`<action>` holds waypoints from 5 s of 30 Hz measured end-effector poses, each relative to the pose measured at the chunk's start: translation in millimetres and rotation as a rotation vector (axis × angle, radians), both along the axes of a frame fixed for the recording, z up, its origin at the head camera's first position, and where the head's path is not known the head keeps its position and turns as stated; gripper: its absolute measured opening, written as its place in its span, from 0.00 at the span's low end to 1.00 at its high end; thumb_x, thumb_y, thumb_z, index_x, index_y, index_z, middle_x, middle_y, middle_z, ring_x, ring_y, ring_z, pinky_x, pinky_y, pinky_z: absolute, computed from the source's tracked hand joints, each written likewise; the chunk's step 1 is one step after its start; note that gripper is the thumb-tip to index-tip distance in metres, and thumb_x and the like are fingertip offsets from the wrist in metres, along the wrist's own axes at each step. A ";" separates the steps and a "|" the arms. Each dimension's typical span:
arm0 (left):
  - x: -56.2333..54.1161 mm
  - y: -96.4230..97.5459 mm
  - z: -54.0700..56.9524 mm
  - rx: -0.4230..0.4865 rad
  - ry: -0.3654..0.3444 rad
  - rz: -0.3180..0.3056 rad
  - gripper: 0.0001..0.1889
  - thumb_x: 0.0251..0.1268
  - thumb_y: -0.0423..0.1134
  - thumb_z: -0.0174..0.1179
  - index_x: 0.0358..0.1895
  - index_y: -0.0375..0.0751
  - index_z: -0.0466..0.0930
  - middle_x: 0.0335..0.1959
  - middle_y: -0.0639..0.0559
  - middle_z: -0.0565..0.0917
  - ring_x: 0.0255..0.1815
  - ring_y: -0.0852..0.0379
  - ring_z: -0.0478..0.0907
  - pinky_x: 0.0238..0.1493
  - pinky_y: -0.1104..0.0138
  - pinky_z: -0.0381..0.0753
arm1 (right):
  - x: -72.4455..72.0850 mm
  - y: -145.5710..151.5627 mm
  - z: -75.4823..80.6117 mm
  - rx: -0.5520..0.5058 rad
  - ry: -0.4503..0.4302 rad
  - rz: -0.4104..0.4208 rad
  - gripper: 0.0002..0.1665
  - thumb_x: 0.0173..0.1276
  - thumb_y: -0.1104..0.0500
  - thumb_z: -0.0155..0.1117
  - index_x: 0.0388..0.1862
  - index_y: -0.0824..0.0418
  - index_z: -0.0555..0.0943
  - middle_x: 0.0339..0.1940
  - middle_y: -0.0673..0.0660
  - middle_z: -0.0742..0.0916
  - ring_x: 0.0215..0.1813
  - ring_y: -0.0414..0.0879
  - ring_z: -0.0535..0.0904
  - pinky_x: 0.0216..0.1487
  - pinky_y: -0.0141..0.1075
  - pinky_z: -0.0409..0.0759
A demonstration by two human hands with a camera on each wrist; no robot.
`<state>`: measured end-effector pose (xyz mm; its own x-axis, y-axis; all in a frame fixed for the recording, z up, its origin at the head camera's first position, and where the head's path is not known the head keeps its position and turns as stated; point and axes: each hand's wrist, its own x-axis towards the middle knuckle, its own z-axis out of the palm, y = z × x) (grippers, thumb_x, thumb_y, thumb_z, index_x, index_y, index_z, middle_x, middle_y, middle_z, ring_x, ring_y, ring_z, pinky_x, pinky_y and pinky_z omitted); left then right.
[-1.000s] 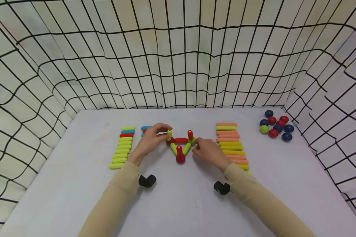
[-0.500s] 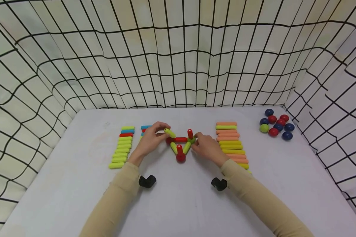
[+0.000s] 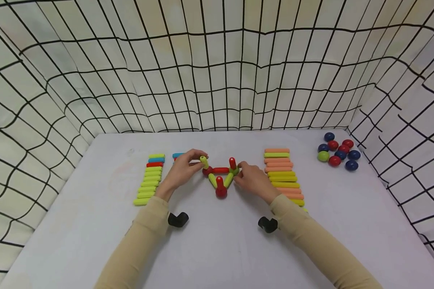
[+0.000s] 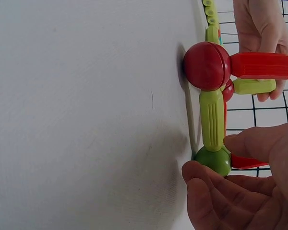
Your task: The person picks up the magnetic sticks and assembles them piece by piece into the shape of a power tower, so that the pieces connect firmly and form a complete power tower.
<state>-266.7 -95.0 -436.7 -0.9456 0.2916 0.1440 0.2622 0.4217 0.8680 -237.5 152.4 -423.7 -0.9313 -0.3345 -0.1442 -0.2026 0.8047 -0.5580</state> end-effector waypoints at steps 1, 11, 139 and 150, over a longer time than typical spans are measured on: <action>0.0 -0.2 -1.0 0.007 -0.005 -0.005 0.16 0.67 0.31 0.61 0.57 0.37 0.76 0.53 0.46 0.81 0.55 0.52 0.77 0.59 0.63 0.77 | -0.1 -0.2 0.1 0.001 0.001 0.000 0.26 0.70 0.57 0.61 0.60 0.70 0.70 0.45 0.63 0.86 0.29 0.45 0.77 0.30 0.33 0.78; 4.1 3.2 -14.0 -0.146 -0.124 -0.044 0.20 0.65 0.34 0.64 0.60 0.38 0.75 0.56 0.46 0.81 0.58 0.48 0.78 0.58 0.61 0.78 | -6.9 -3.6 -4.9 -0.023 0.012 -0.019 0.31 0.72 0.56 0.60 0.67 0.71 0.66 0.58 0.66 0.82 0.48 0.53 0.82 0.48 0.43 0.83; 26.8 17.3 -5.2 -0.287 -0.048 -0.126 0.04 0.65 0.36 0.64 0.40 0.42 0.79 0.41 0.49 0.82 0.46 0.53 0.79 0.51 0.62 0.81 | 4.8 34.9 27.7 -0.429 0.059 -0.030 0.29 0.70 0.50 0.65 0.66 0.59 0.73 0.59 0.57 0.80 0.60 0.53 0.77 0.60 0.48 0.77; 27.7 13.6 -6.9 -0.280 -0.085 -0.108 0.09 0.61 0.36 0.68 0.43 0.41 0.79 0.42 0.49 0.82 0.48 0.52 0.79 0.53 0.60 0.79 | -12.2 132.3 19.3 -0.361 0.105 -0.615 0.36 0.76 0.41 0.50 0.74 0.60 0.63 0.69 0.65 0.71 0.65 0.60 0.69 0.64 0.54 0.71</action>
<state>-239.1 -81.4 -443.6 -0.9124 0.4078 -0.0343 0.2499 0.6216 0.7424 -249.7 284.7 -404.4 -0.9692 0.2454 -0.0228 0.1608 0.5595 -0.8131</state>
